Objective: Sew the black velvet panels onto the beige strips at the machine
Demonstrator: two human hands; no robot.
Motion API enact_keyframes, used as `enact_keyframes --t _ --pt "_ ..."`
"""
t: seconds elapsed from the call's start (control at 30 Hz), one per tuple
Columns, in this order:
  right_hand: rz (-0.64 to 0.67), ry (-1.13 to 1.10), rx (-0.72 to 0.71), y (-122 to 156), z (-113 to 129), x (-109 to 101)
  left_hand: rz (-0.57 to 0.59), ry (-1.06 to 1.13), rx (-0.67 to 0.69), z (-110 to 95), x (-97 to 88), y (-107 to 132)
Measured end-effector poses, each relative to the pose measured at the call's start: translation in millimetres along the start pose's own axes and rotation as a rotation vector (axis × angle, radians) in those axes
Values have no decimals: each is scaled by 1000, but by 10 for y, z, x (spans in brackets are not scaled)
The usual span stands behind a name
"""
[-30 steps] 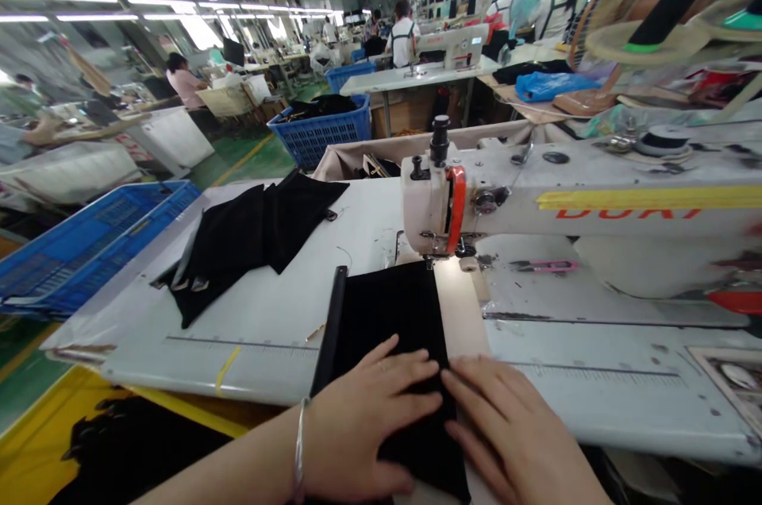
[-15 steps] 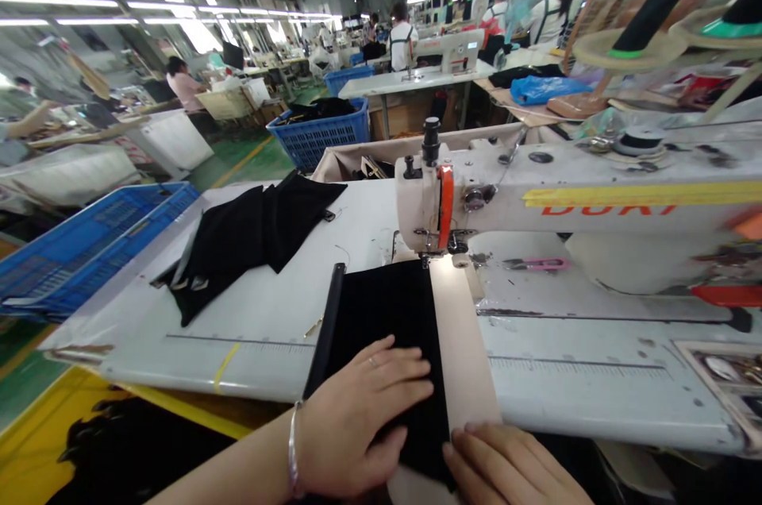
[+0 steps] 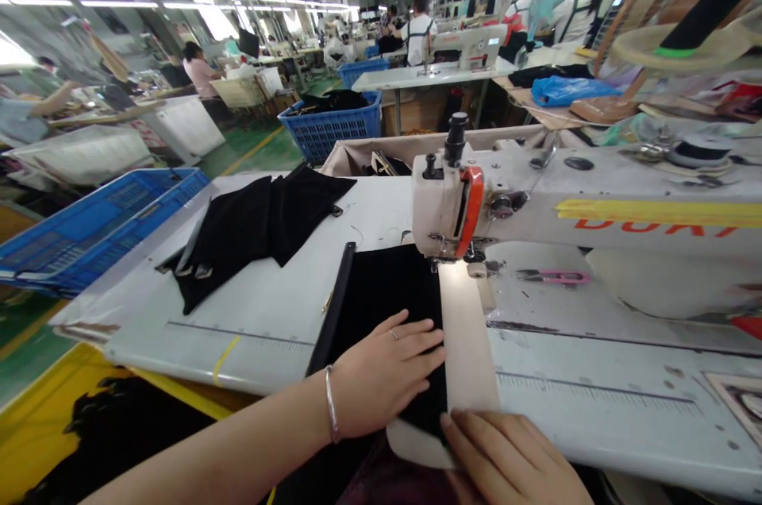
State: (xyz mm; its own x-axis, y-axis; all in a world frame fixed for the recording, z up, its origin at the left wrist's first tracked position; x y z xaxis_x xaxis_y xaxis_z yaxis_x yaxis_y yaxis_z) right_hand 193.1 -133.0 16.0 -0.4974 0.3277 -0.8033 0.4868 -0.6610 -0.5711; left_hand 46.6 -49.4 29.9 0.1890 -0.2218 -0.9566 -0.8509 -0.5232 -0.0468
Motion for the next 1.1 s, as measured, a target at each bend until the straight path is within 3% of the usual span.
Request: enact_keyframes --t 0.13,0.33,1.1 --pt "0 -51 14 -97 -83 2 -129 104 69 -133 19 156" --pt "24 -45 38 -177 -205 47 -253 108 153 -66 35 122" --pt "230 -17 179 -601 -741 327 -165 -63 156 605 -5 -422"
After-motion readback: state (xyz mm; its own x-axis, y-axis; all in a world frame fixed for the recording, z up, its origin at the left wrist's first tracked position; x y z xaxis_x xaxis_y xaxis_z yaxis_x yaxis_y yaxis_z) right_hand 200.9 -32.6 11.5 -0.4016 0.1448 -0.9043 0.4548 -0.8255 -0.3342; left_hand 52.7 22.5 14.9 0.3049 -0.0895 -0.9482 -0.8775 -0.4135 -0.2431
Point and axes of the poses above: each hand's wrist, its own y-axis away from the middle knuckle, its own x-axis out of the palm, z = x × y, the point moved 5 cm from there along -y, towards the middle knuckle
